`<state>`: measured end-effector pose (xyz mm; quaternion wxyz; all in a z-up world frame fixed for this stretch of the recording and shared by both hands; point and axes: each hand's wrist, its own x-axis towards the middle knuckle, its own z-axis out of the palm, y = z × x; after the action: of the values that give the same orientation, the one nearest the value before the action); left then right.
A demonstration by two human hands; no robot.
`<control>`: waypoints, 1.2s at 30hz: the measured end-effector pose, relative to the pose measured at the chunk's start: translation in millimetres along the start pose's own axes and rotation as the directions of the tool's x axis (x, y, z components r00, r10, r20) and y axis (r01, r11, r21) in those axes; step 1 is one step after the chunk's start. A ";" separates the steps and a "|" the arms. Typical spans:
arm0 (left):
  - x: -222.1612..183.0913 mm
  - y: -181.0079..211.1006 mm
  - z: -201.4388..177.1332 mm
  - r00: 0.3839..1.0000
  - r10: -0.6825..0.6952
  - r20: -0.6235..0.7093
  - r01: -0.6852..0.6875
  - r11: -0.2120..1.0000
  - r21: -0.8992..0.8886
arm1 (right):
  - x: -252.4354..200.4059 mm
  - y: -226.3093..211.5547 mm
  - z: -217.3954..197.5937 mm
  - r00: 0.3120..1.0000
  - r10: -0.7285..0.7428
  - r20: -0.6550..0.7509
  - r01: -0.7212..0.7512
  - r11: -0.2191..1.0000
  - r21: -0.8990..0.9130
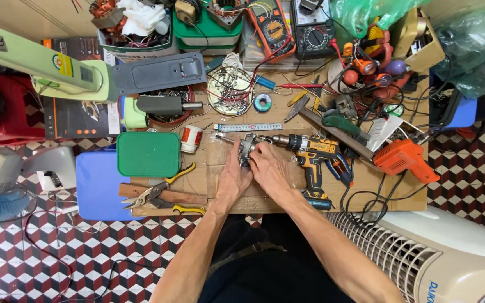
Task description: The person disassembles a small electric motor at a cluttered workbench, using a cordless drill to unscrew components and separating the housing and rotor. They handle the motor parts, connect wires, and test the motor with a power supply unit while checking readings.
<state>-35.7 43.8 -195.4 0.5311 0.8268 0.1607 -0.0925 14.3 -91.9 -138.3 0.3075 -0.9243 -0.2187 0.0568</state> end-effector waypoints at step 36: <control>2.1 41.0 -42.8 0.955 -0.233 0.186 0.114 0.863 0.492 | -29.0 -4.0 -48.1 0.985 0.164 -0.063 -0.152 0.976 0.158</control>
<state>-19.6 67.2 -143.4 0.3164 0.8965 0.1419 -0.2758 -1.7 -127.9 -98.1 0.3799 -0.9140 -0.1278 0.0625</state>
